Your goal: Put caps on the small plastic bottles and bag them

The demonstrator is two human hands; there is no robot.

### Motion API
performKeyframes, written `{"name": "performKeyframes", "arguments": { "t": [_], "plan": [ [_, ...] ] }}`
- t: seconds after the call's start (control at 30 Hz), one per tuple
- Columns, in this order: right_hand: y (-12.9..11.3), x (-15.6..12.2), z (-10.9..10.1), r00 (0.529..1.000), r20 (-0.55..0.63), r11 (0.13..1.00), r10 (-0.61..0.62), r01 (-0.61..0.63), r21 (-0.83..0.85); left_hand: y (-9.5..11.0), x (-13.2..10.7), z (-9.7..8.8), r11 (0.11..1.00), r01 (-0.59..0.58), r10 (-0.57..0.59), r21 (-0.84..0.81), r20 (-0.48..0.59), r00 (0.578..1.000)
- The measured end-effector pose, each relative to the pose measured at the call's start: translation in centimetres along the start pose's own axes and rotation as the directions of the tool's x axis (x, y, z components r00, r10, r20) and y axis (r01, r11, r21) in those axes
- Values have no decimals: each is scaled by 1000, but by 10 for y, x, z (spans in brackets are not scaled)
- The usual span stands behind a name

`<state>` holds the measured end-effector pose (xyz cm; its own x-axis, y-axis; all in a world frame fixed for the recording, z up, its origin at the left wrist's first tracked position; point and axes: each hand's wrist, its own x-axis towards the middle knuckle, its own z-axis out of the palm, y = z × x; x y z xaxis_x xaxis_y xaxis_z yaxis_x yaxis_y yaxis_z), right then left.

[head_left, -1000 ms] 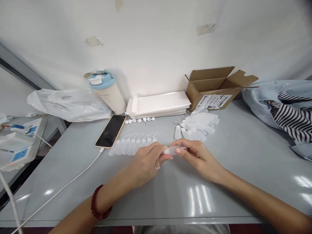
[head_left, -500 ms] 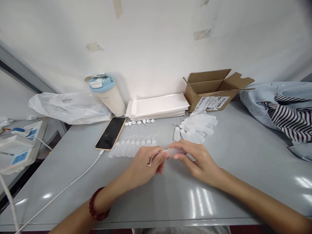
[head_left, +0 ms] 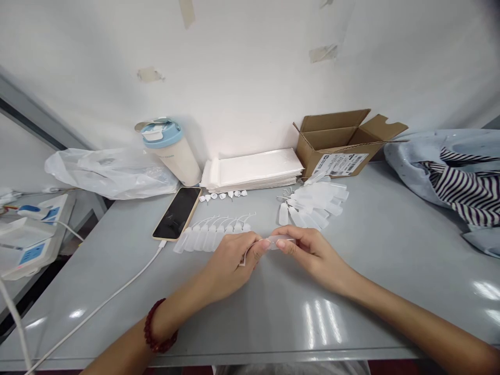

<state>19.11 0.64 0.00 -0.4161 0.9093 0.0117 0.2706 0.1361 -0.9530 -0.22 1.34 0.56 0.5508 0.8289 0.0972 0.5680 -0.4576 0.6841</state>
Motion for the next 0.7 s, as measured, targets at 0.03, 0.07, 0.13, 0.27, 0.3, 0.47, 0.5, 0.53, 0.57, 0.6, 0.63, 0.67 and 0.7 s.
{"name": "performKeyframes", "arguments": {
  "t": [0.03,0.07,0.13,0.27,0.3,0.47,0.5,0.53,0.57,0.6,0.63,0.67,0.7],
  "plan": [
    [0,0,1,999,-14,998,-38,38,-47,3,0,-2,997,53,-51,-60,31,998],
    [1,0,1,997,-25,995,-67,65,-82,5,0,-3,991,87,-82,-103,49,995],
    [1,0,2,995,-33,988,-99,95,-118,6,0,-4,987,98,-91,-125,64,994],
    [-1,1,-1,999,8,997,-41,41,-58,-3,-2,5,995,-74,75,67,-19,997],
    [-1,1,-2,1000,21,1000,-5,6,-25,-6,-3,7,979,-137,148,148,-60,987],
    [2,3,-4,983,120,965,142,-165,206,-14,-3,13,830,-336,424,445,-114,898],
    [3,3,-4,978,136,954,161,-190,232,-14,-2,12,810,-348,442,473,-102,891],
    [2,4,-4,974,145,948,176,-207,241,-14,-2,11,795,-353,450,493,-91,888],
    [2,4,-4,974,141,950,180,-209,232,-14,-2,10,788,-349,450,507,-86,889],
    [1,5,-4,978,121,960,172,-194,202,-14,-1,9,792,-334,438,512,-93,894],
    [1,5,-5,984,88,975,153,-165,149,-14,-1,8,806,-304,409,508,-107,906],
    [1,6,-6,991,43,989,123,-126,75,-14,0,7,830,-260,364,494,-126,923],
    [2,7,-8,997,-9,996,82,-82,-18,-16,0,5,857,-207,310,472,-150,939]
  ]
}}
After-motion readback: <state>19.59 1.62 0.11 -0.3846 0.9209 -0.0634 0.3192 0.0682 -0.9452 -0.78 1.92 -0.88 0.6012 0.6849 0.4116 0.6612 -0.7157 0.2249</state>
